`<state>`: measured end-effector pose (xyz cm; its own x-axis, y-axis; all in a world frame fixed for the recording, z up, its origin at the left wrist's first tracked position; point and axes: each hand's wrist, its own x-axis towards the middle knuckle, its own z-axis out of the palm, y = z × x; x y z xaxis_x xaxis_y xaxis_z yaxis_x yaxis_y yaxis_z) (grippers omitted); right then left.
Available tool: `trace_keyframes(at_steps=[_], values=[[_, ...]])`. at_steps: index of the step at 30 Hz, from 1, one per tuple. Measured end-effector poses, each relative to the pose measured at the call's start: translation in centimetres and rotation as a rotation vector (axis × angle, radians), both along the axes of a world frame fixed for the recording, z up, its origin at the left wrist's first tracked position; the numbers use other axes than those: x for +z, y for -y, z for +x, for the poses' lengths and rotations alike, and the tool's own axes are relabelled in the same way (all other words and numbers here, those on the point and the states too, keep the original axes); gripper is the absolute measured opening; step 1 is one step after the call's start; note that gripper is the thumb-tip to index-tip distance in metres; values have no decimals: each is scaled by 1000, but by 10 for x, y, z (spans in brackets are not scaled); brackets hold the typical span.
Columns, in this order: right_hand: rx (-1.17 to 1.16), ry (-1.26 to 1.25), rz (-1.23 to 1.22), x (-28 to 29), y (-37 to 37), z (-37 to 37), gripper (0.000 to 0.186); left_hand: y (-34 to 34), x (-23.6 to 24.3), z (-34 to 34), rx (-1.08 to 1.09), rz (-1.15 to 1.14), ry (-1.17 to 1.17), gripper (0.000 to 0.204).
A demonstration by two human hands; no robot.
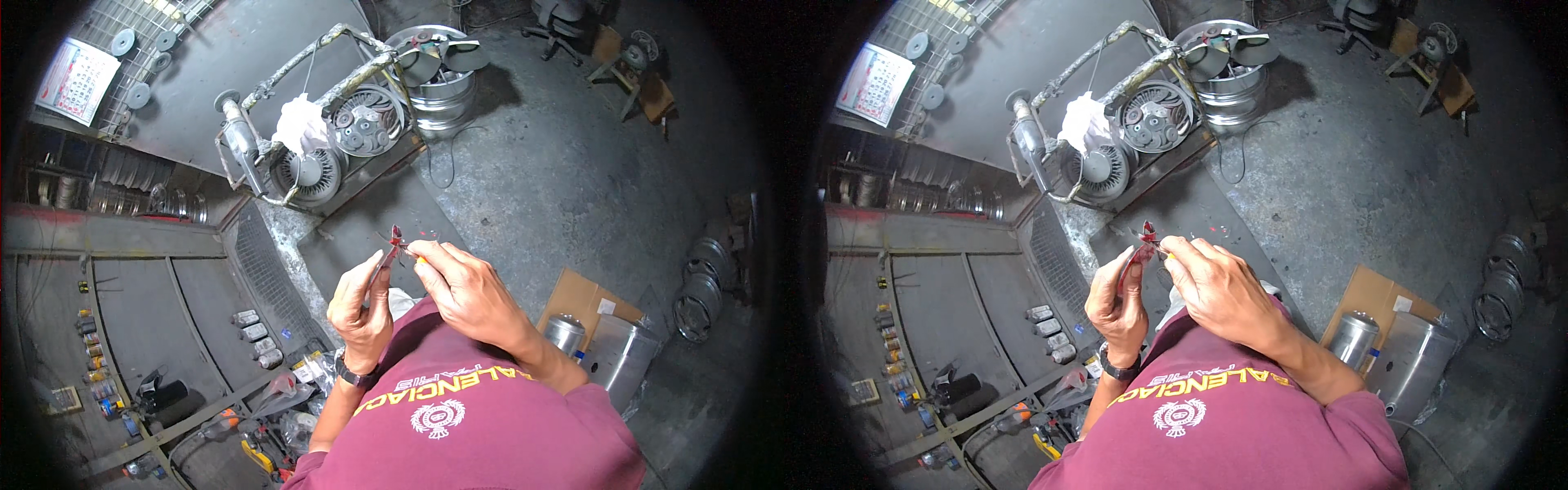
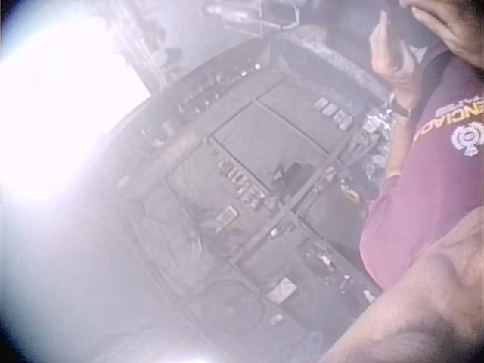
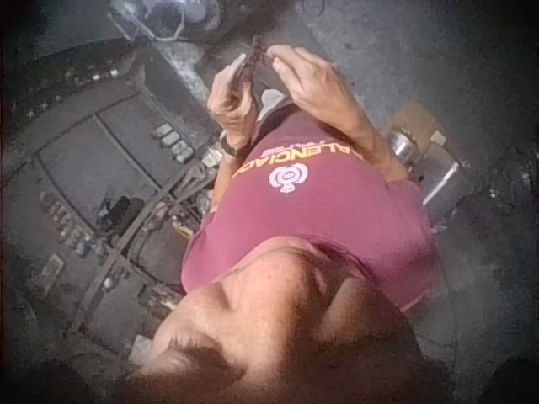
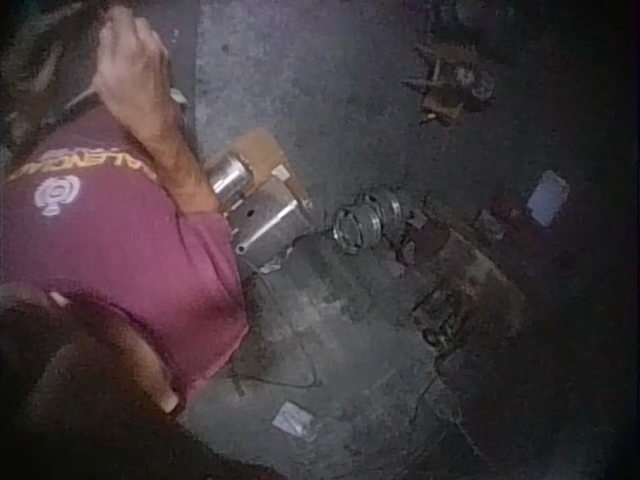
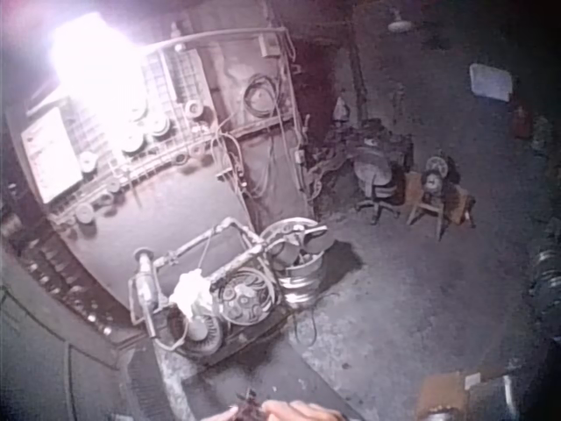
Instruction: The person uses a utility knife to trim the edges of a small red circular component and a dark circular part in a workshop.
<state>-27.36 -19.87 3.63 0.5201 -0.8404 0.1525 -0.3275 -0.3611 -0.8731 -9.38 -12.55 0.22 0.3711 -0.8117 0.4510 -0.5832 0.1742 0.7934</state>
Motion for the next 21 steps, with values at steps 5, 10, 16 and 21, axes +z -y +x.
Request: trace_keyframes(at_steps=[5, 10, 16, 21], values=[[-3, 121, 3, -13, 2, 6, 23, -3, -8, -1, -1, 11, -139, 25], [9, 200, 258, -2, 7, 3, 25, 4, -4, -3, 93, 106, -644, 25], [-28, 79, 26, -1, -1, -3, 27, 10, -9, 4, 31, 161, -1015, 24], [-19, -99, -159, 0, -4, -6, 29, 10, -7, -4, 50, 180, -789, 21]])
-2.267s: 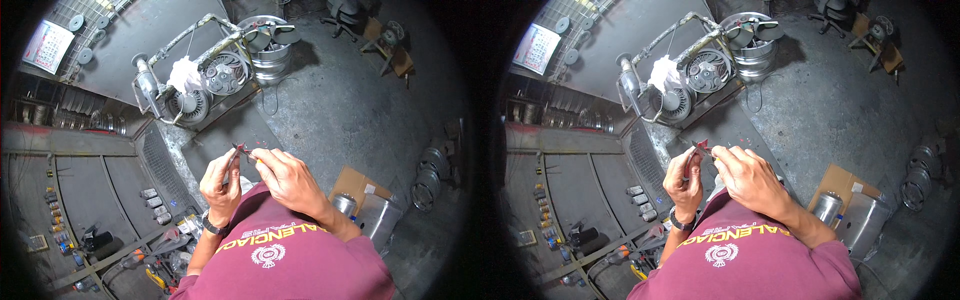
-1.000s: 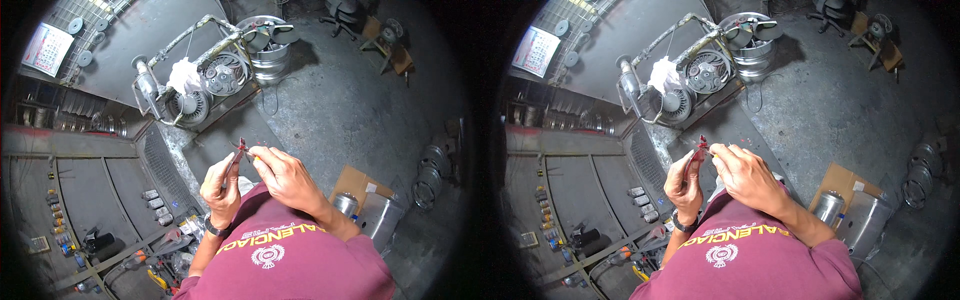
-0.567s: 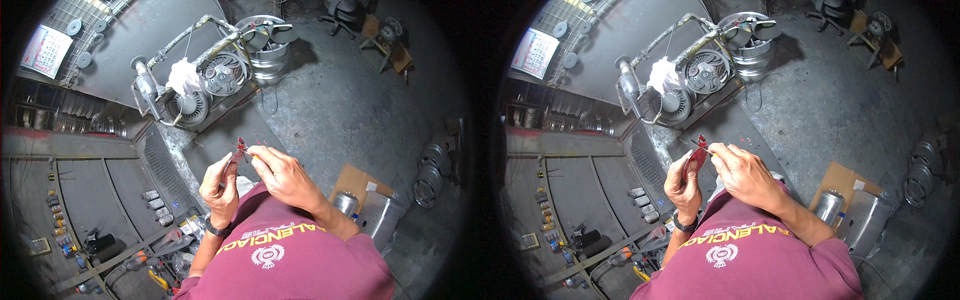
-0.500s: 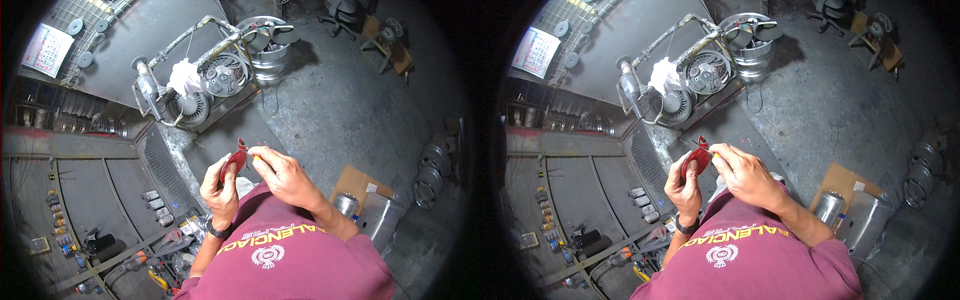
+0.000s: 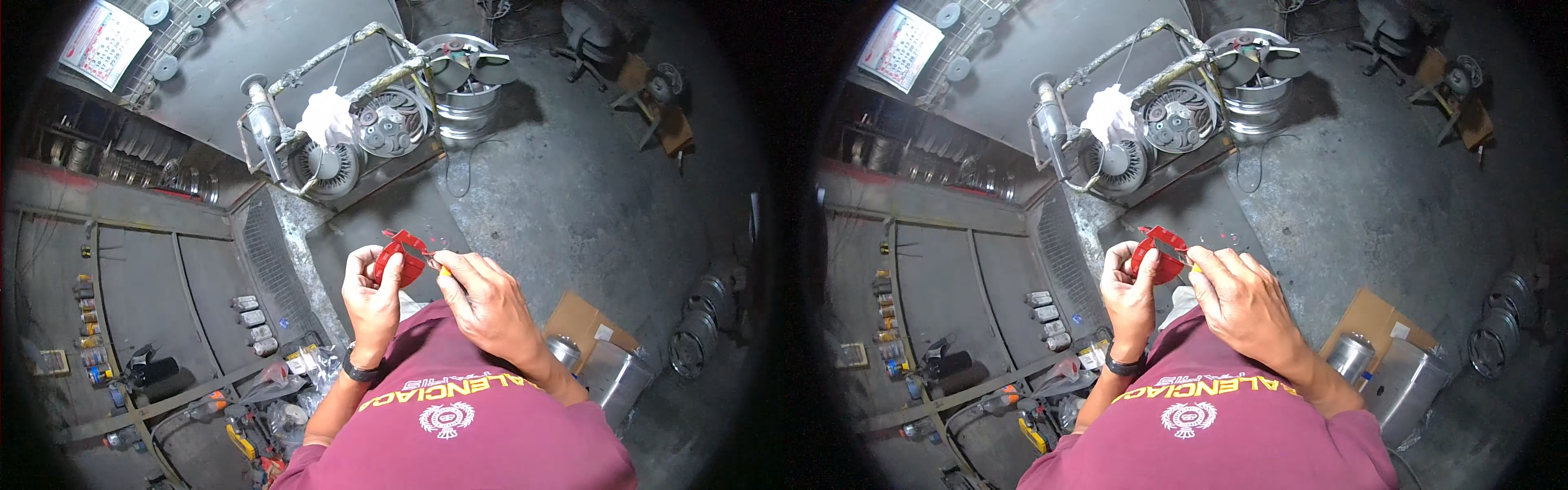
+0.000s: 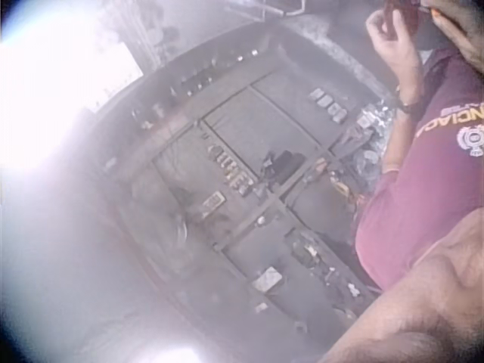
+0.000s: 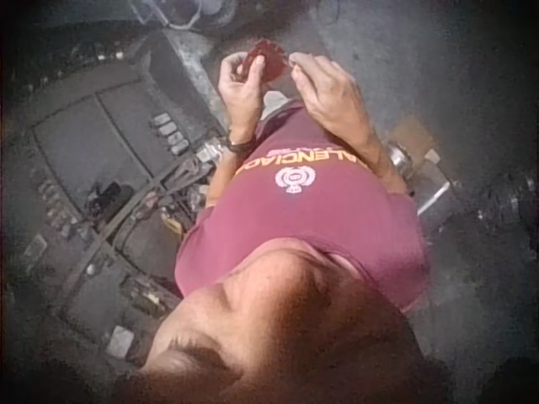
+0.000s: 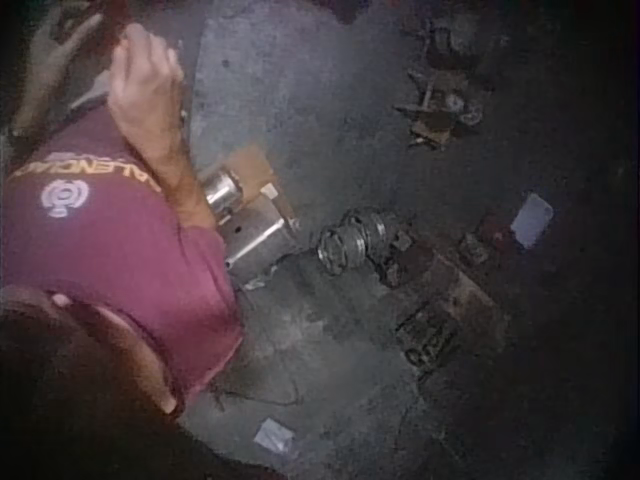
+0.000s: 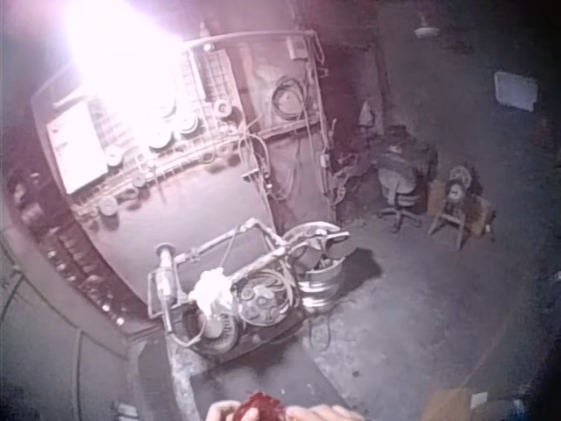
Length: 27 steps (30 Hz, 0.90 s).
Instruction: The person uses a utility knife to trim the edges of a small red circular component and a dark circular part in a workshop.
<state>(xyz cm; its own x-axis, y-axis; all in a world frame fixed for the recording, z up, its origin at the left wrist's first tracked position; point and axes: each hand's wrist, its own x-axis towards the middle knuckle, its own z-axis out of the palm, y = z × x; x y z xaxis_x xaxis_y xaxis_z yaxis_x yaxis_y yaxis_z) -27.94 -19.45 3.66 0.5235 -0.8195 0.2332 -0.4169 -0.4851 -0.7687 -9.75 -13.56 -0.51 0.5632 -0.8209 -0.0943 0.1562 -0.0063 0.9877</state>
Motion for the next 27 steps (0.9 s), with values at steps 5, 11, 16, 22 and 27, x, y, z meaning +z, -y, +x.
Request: trace_keyframes(at_steps=[5, 11, 16, 22, 27], values=[[0, -52, -8, 3, -1, -1, 30, 2, 6, -7, -8, -53, 240, 25], [4, -59, -16, 3, 1, -1, 31, 1, 12, -9, -36, -54, 328, 25], [-1, -71, -9, 4, 1, 0, 30, 0, 14, -7, -54, -43, 442, 24], [-6, -50, 27, 0, 2, 4, 29, -1, 12, -5, -97, -59, 631, 23], [23, 40, 75, -2, 7, 10, 27, -3, 3, -5, -98, -81, 501, 23]])
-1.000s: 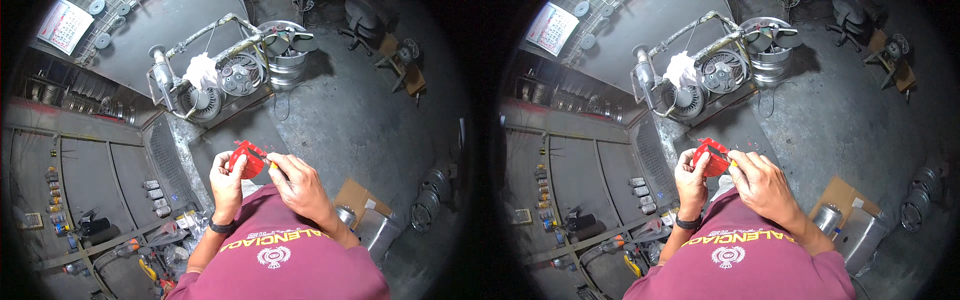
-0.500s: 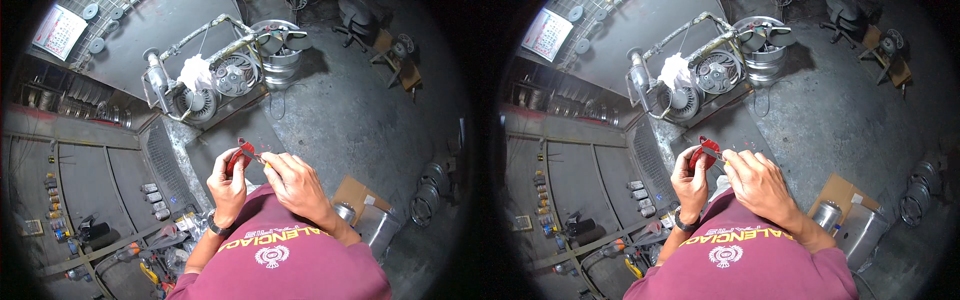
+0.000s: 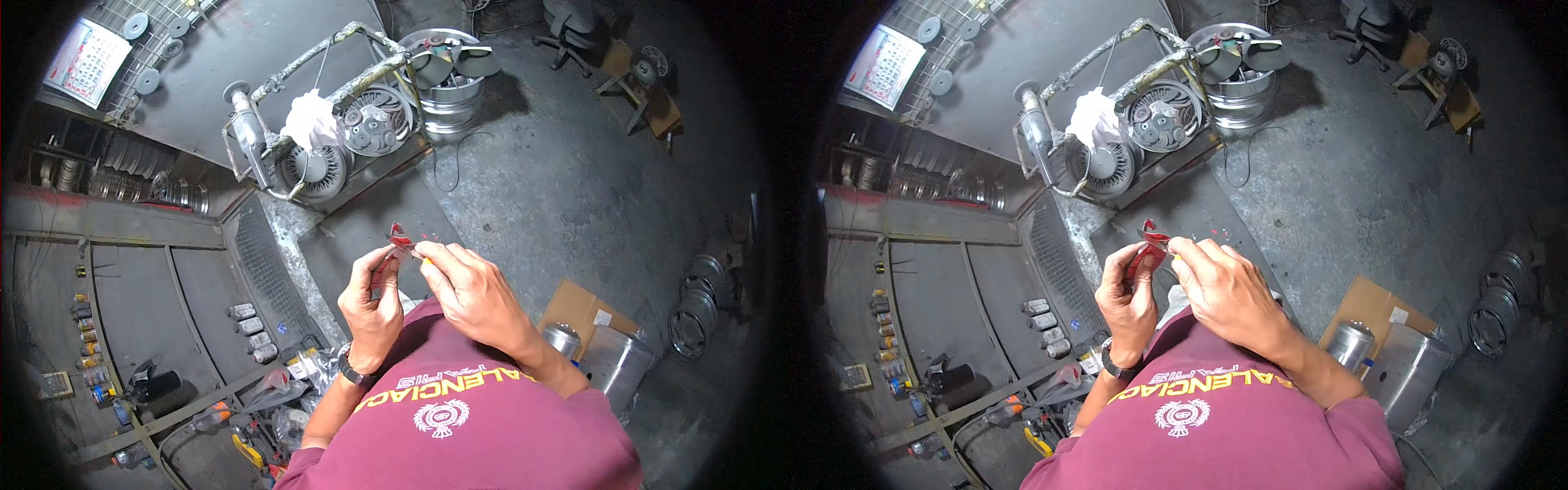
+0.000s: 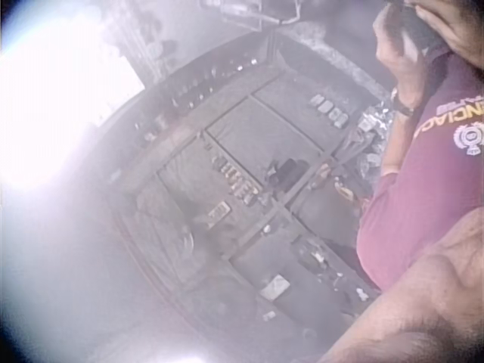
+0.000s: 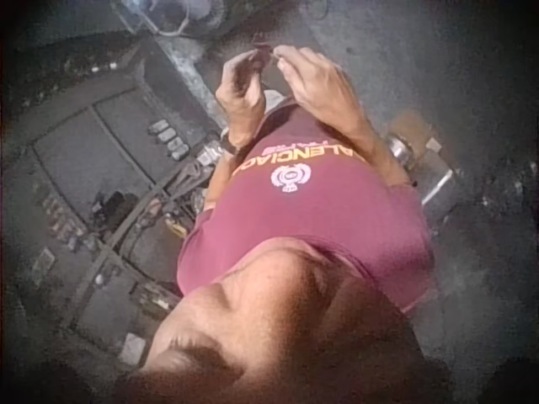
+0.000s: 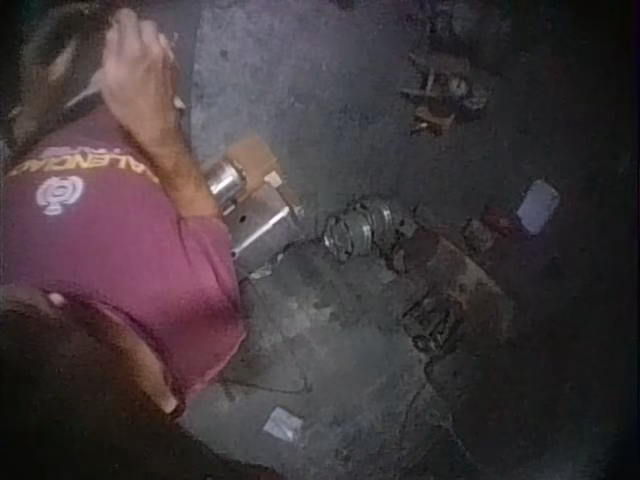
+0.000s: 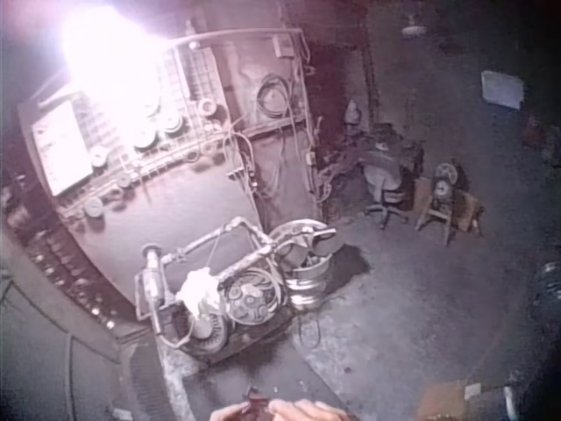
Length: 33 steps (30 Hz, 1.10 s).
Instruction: The person uses a utility knife to trim the edges of a small red circular component and a dark circular part in a workshop.
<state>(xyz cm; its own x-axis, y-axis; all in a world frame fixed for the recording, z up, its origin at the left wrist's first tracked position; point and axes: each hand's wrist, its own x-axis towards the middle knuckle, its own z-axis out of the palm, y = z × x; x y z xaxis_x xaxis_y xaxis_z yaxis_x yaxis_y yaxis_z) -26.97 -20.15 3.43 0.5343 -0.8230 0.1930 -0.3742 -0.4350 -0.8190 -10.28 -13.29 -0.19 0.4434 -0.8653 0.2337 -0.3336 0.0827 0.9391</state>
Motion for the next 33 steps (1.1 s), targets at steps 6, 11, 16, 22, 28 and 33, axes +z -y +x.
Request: trace_keyframes(at_steps=[6, 11, 16, 22, 28, 33], values=[[-26, -35, -34, 3, -3, -2, 26, 3, 1, 1, 27, -32, -65, 21], [-17, -34, -34, -2, 2, 3, 26, 0, -3, 1, -15, -24, 62, 20], [-16, 1, -15, -2, -2, 2, 24, 2, 0, 1, 56, -64, -84, 21], [-22, 16, -10, 0, 0, 3, 23, -2, -13, 4, -24, -97, -16, 21], [-21, 56, 19, -2, -3, 3, 22, -3, -16, 6, 35, -115, -69, 21], [-27, 60, 17, -2, -3, 1, 23, -4, -11, 4, 8, -138, -39, 21]])
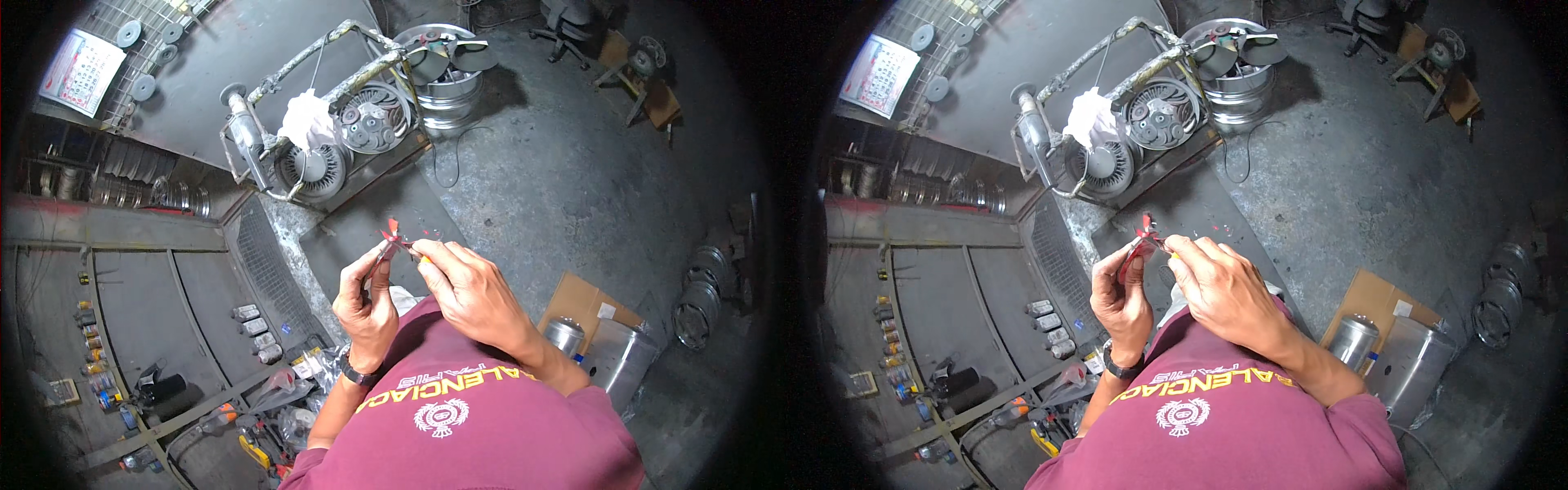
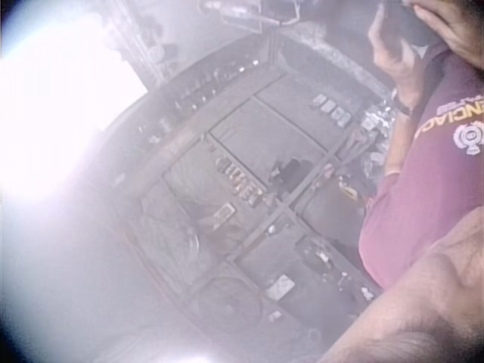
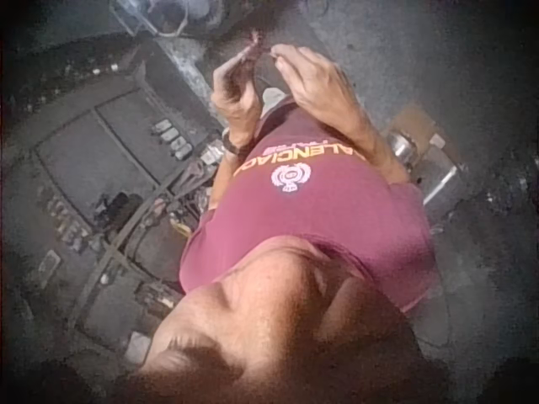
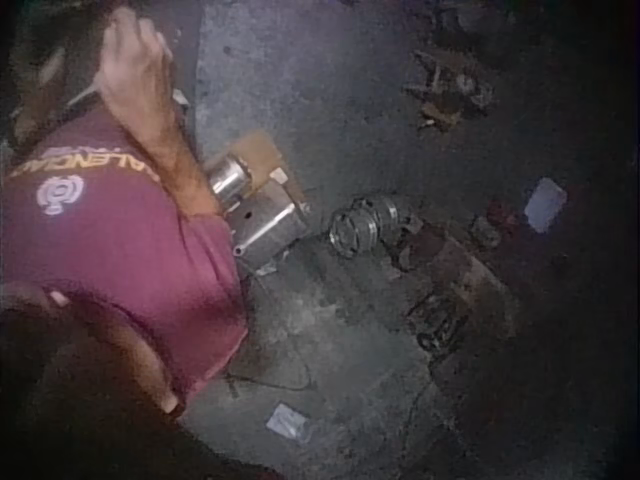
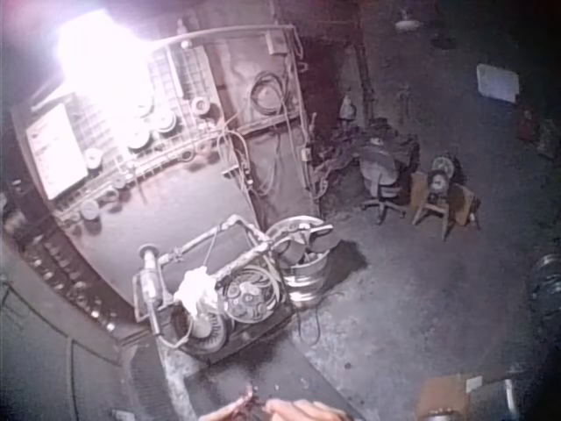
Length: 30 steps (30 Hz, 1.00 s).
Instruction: The person uses a utility knife to trim the edges of a small red circular component and a dark circular part in a workshop.
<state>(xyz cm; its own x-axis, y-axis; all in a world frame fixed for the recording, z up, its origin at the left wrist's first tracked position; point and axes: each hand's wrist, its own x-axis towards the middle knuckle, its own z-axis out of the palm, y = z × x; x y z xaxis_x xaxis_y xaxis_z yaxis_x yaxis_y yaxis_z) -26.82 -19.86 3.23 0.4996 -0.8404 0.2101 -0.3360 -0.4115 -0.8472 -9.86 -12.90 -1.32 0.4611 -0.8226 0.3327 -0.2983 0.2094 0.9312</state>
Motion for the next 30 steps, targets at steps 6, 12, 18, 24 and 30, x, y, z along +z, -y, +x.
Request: trace_keyframes(at_steps=[6, 12, 18, 24, 30], values=[[26, -7, 56, 3, 3, -2, 27, -1, -2, 0, 12, -6, -58, 21], [18, 33, 81, 2, 3, -2, 27, 0, 2, -5, 2, -53, -78, 19], [15, 68, 103, 6, -1, -4, 27, 5, 5, -4, -5, -105, -157, 21], [19, 38, 111, 8, 1, -5, 26, 3, 2, -3, -27, -132, -157, 22], [8, 56, 112, 1, 1, -3, 25, 3, 5, -6, 25, -115, -120, 19]])
